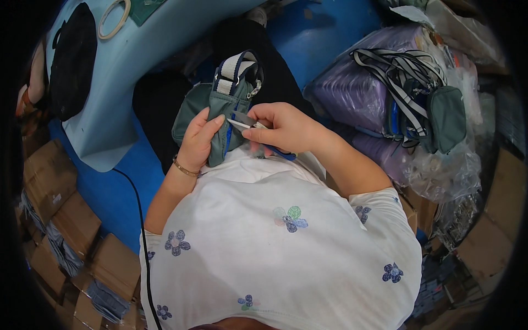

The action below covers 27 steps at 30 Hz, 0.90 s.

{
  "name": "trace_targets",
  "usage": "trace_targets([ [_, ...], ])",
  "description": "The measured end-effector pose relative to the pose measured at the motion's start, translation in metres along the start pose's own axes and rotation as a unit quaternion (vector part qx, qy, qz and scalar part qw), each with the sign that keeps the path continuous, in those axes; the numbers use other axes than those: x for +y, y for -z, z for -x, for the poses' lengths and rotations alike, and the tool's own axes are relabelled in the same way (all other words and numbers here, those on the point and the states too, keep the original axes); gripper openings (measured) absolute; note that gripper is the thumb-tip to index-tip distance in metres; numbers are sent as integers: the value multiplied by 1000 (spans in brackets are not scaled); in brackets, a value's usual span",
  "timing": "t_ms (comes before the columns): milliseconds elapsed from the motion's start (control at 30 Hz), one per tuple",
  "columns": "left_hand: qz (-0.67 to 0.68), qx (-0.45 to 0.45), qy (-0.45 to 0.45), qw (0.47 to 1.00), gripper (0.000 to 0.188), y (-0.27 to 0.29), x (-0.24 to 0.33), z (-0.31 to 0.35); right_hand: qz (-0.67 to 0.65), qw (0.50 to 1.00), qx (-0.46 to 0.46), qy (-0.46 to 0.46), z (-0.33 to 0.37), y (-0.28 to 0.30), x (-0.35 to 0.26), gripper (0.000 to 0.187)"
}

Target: The recorder is assembling a small bag by attaching a strap and trimming excess threads using snips.

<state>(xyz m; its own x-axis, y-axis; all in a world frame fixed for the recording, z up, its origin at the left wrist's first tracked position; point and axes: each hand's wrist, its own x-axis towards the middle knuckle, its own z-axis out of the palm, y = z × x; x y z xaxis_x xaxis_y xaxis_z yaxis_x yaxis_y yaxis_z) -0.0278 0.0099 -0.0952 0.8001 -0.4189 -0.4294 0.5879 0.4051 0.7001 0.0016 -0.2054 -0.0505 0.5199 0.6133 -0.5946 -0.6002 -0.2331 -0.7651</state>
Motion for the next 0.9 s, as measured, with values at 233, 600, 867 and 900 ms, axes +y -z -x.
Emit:
trace_targets([
  [233,-20,-4,-2,1000,25,0,0,-1,-53,997,-44,-25,0,1,-5,12],
  [600,-90,3,-32,995,21,0,-6,-3,-18,998,-36,-58,3,1,-10,14],
  [867,-109,4,-30,994,23,0,-6,-2,-11,998,-29,-59,3,-2,-8,14],
  [900,-75,9,-20,997,24,-2,-4,-1,-5,999,-16,-50,4,-4,-8,15],
])
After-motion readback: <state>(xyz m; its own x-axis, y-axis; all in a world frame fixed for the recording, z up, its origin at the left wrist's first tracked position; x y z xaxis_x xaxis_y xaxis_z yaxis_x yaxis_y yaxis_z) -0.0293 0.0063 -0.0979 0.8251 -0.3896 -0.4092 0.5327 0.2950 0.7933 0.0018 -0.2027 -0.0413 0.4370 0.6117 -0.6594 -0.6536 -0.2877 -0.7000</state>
